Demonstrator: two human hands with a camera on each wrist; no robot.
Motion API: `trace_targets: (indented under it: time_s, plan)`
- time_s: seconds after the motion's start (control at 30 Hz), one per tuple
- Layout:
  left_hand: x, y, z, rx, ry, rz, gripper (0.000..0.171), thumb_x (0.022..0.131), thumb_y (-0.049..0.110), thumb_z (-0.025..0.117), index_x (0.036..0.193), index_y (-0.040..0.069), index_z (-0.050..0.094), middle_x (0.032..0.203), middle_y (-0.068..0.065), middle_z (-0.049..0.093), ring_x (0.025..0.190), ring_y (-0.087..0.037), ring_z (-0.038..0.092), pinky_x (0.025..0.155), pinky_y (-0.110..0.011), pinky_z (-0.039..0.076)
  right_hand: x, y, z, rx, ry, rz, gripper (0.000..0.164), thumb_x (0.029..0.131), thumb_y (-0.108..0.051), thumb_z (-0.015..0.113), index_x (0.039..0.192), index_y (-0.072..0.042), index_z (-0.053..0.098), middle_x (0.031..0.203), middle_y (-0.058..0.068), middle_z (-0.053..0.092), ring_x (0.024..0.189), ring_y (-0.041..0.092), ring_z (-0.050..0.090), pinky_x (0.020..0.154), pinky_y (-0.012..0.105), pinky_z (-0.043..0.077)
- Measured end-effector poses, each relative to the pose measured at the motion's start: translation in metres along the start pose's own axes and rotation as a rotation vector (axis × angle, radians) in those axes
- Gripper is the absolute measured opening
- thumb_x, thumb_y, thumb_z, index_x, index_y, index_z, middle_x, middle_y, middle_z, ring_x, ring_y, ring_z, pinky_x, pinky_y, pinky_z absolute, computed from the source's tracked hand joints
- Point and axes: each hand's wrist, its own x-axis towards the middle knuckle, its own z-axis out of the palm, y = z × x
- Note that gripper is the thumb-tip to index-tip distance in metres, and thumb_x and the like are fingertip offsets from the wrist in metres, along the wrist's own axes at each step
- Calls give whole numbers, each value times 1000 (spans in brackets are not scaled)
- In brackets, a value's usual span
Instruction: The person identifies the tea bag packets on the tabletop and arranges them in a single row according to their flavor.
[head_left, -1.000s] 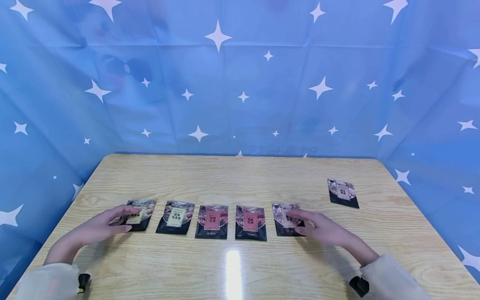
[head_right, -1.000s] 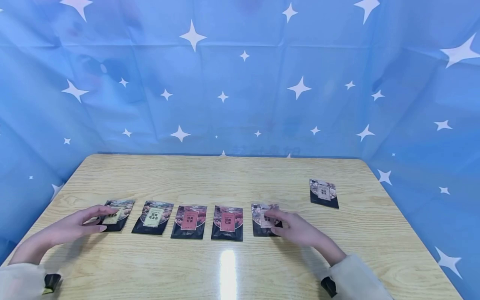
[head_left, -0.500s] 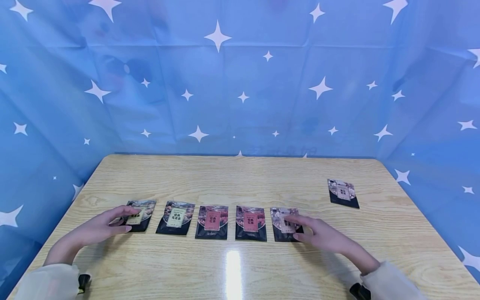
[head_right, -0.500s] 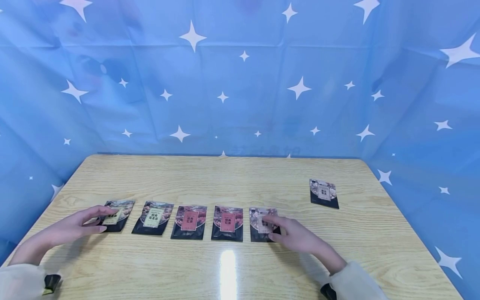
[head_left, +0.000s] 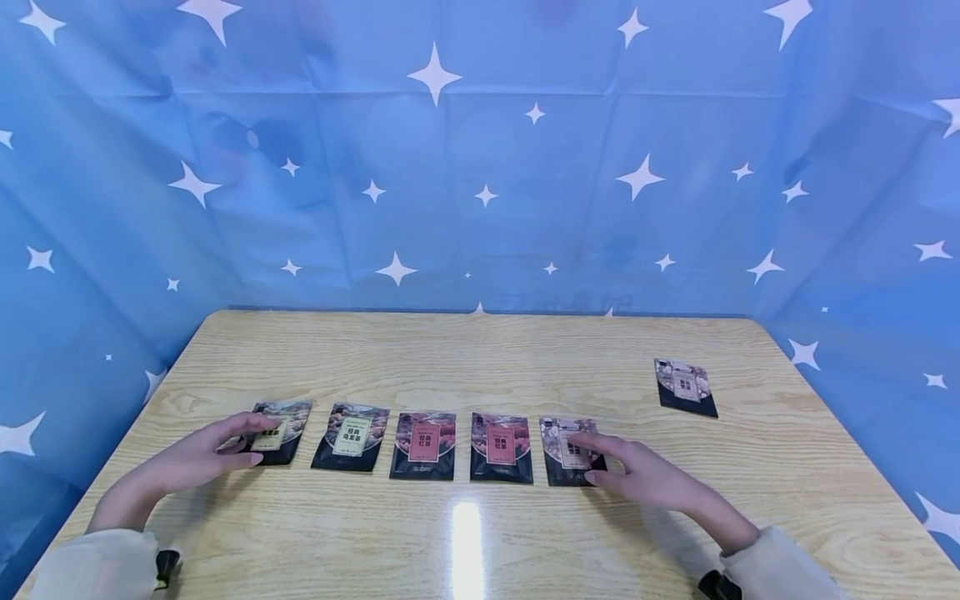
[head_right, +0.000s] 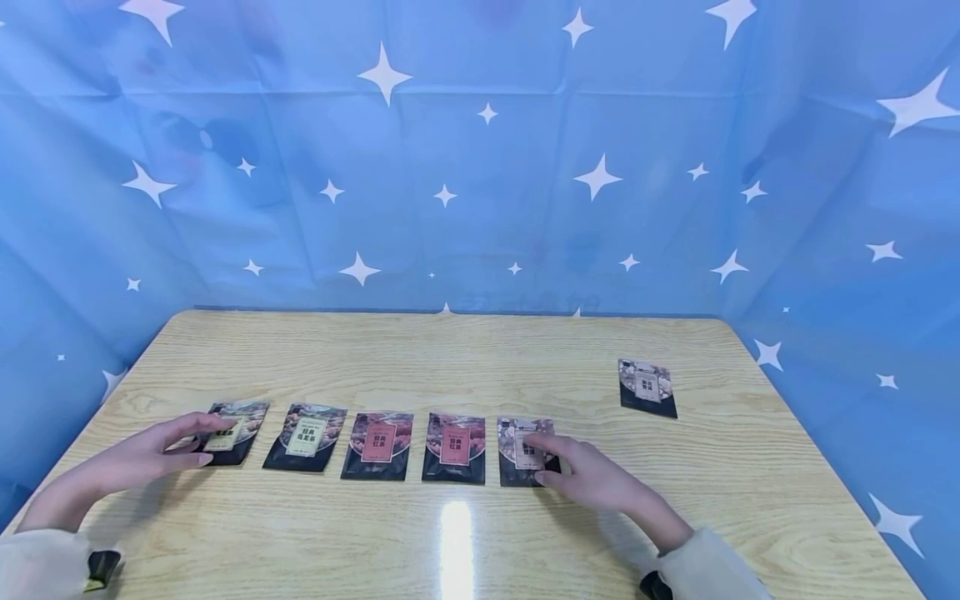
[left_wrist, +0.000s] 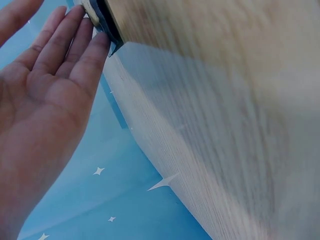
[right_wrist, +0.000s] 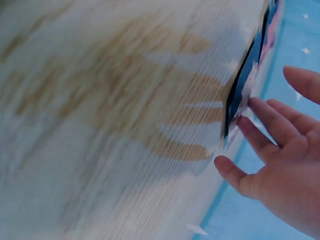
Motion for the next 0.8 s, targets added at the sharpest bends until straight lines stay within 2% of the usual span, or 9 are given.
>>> trace_targets:
  time_s: [0.17,0.43,0.57,0.8]
  plan:
    - [0,1,0,5,3,6,45,91,12,57,129,-5,41,132,-32,35,120,-52,28,88,-62,34,0,0,-1,-1,-7,-5,50,94,-22,53,138,-2,38,139,24,35,126,43,30,89,55,38]
    - [0,2,0,-7,-10,-14,46,91,13,56,130,-5,40,132,-33,34,119,-53,29,85,-63,36,3,0,-2,-20,20,6,46,95,-17,51,137,-3,40,138,22,37,126,40,34,93,55,36]
    - [0,1,0,-5,-12,-11,46,91,13,56,130,-6,40,132,-33,34,119,-53,29,85,-63,36,1,-3,-10,-14,37,-16,44,95,-12,49,136,-1,40,137,21,39,124,40,37,92,56,37]
    - [0,0,0,-3,-12,-4,46,91,13,56,130,-6,40,132,-33,35,119,-53,29,85,-62,36,-5,-2,-32,-45,112,-31,43,94,-14,51,134,1,41,131,22,45,118,42,42,89,62,35]
